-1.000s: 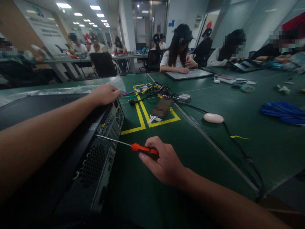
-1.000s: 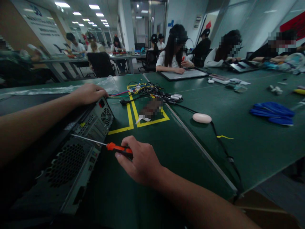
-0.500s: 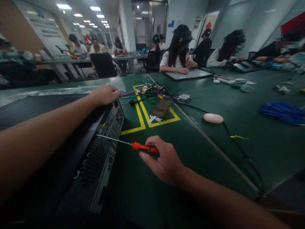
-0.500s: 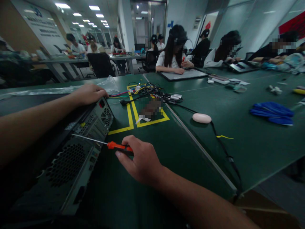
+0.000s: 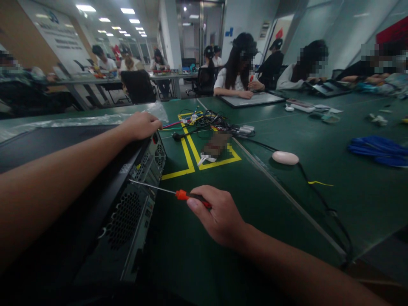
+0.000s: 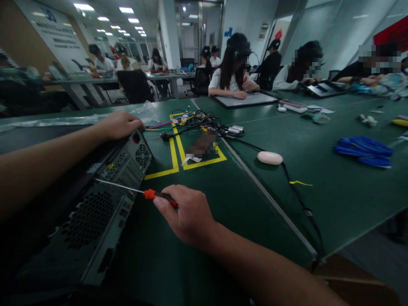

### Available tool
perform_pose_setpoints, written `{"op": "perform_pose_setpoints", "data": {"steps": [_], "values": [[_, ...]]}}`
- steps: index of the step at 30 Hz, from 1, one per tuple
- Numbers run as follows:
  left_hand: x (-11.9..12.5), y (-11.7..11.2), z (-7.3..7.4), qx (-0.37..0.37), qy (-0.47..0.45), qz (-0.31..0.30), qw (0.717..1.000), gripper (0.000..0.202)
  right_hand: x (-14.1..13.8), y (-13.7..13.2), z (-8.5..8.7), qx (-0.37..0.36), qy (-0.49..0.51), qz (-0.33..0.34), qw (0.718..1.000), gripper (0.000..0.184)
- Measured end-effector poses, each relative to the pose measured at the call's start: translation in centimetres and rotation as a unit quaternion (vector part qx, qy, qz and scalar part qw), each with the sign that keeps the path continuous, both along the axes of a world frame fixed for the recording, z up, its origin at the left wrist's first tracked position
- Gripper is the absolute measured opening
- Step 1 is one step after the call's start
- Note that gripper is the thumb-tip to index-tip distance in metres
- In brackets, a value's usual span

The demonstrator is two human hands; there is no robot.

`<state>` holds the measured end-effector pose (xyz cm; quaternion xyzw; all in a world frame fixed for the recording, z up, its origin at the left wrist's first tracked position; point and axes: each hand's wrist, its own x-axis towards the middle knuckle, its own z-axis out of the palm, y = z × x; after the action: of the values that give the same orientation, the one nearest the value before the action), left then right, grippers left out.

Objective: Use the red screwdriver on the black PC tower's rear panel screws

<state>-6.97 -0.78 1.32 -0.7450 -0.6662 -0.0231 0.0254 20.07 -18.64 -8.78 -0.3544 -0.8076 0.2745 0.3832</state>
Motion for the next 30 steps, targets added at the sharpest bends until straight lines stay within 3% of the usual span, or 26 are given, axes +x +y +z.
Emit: {"op": "perform_pose_setpoints", "data": {"steps": [30], "values": [[-0.27,0.28,-0.14,-0.002,-0.006,-0.010,1.000,0.058,0.32,-0.07,-0.19,0.019,-0.003,0.011,1.000,0.015]]}}
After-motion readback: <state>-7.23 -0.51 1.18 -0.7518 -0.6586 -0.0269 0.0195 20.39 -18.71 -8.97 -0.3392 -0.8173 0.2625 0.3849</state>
